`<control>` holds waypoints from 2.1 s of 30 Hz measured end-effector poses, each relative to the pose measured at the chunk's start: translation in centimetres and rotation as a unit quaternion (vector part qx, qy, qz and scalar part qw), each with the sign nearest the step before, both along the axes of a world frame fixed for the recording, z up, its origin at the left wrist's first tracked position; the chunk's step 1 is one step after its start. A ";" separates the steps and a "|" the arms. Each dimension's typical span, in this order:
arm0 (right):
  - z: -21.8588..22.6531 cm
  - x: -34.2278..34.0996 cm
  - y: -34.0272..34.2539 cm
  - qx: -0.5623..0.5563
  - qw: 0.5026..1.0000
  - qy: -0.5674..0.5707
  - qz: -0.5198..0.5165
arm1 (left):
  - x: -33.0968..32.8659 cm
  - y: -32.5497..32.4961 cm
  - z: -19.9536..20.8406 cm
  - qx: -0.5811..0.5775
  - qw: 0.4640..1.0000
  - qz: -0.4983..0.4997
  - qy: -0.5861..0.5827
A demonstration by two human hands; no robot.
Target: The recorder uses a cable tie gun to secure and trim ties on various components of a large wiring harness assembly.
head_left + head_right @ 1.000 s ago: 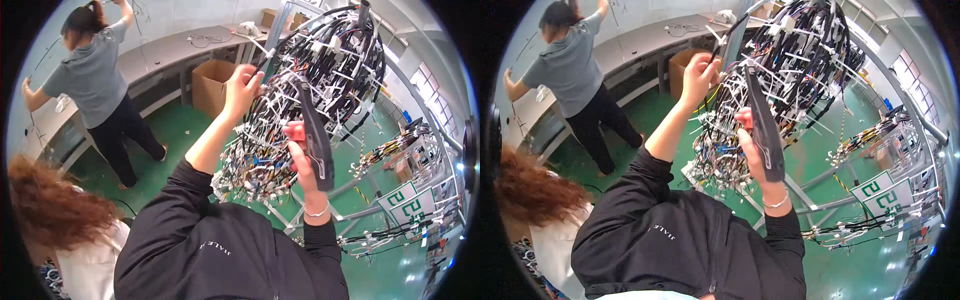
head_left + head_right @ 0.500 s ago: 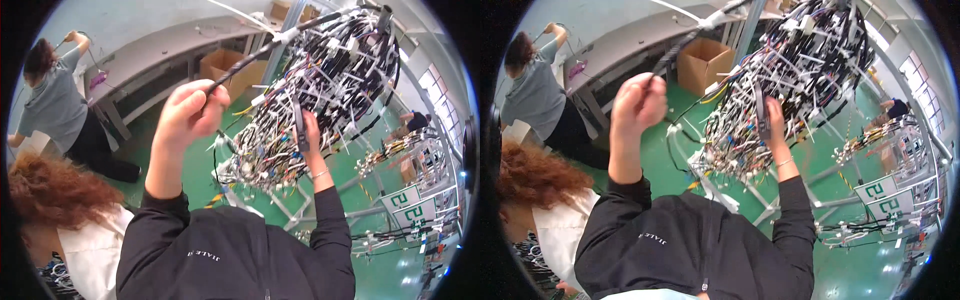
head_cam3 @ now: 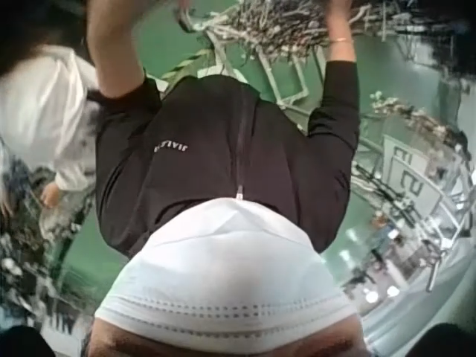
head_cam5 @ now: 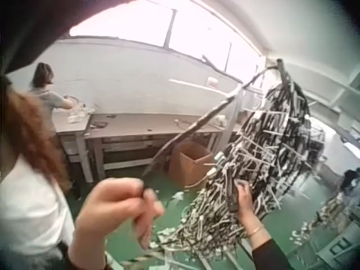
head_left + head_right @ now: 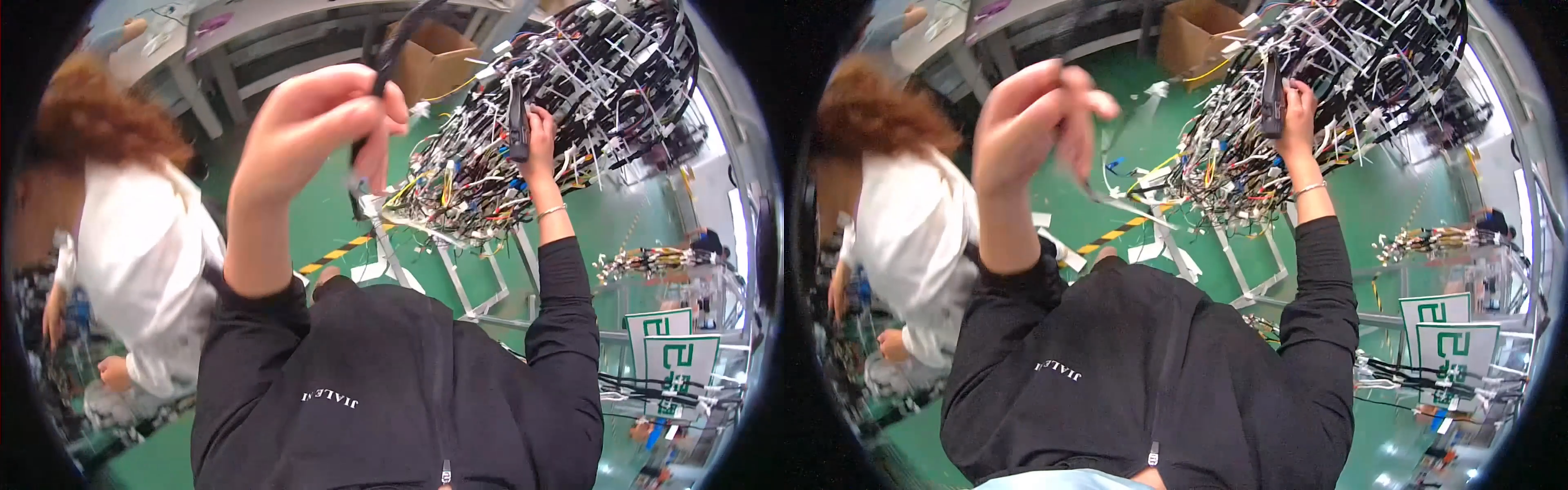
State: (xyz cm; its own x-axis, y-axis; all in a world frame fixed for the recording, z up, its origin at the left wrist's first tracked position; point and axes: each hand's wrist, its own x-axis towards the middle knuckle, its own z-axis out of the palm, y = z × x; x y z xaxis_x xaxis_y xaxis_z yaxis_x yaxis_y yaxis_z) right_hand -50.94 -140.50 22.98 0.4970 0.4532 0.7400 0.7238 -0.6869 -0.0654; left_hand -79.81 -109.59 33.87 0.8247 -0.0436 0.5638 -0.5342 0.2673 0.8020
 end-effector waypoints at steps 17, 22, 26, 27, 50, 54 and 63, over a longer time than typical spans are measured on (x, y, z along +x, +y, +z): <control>0.5 -20.0 -5.0 0.233 0.927 0.265 0.124 | -3.8 -6.9 -9.9 0.009 0.984 -0.082 0.157; 3.7 -24.0 -6.7 0.178 0.915 0.339 0.125 | -6.7 -10.9 -11.9 -0.060 0.979 0.058 0.186; 3.4 -26.3 -6.2 0.132 0.953 0.228 0.151 | -6.6 -11.5 -13.0 -0.067 0.975 0.108 0.183; 3.8 -26.5 -6.0 0.117 0.941 0.269 0.169 | -6.3 -11.3 -12.8 -0.053 0.974 0.126 0.183; 8.5 -26.4 -1.8 -0.114 0.897 0.266 0.335 | -5.7 -10.7 -12.4 -0.195 0.958 0.188 0.094; 7.7 -26.7 -1.9 -0.114 0.915 0.236 0.308 | -5.3 -12.4 -12.2 -0.189 0.946 0.251 0.077; 7.1 -27.4 -2.6 -0.122 0.935 0.182 0.278 | -4.2 -14.9 -12.5 -0.159 0.923 0.342 0.077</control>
State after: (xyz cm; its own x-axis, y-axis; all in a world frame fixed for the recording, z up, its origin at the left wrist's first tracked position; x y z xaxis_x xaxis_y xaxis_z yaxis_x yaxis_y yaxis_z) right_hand -78.31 -143.08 30.05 0.3324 0.8501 0.4083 0.9342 -0.2375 -0.2662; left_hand -84.06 -124.52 21.41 0.6692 0.6643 0.3331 -0.5521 0.1443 0.8212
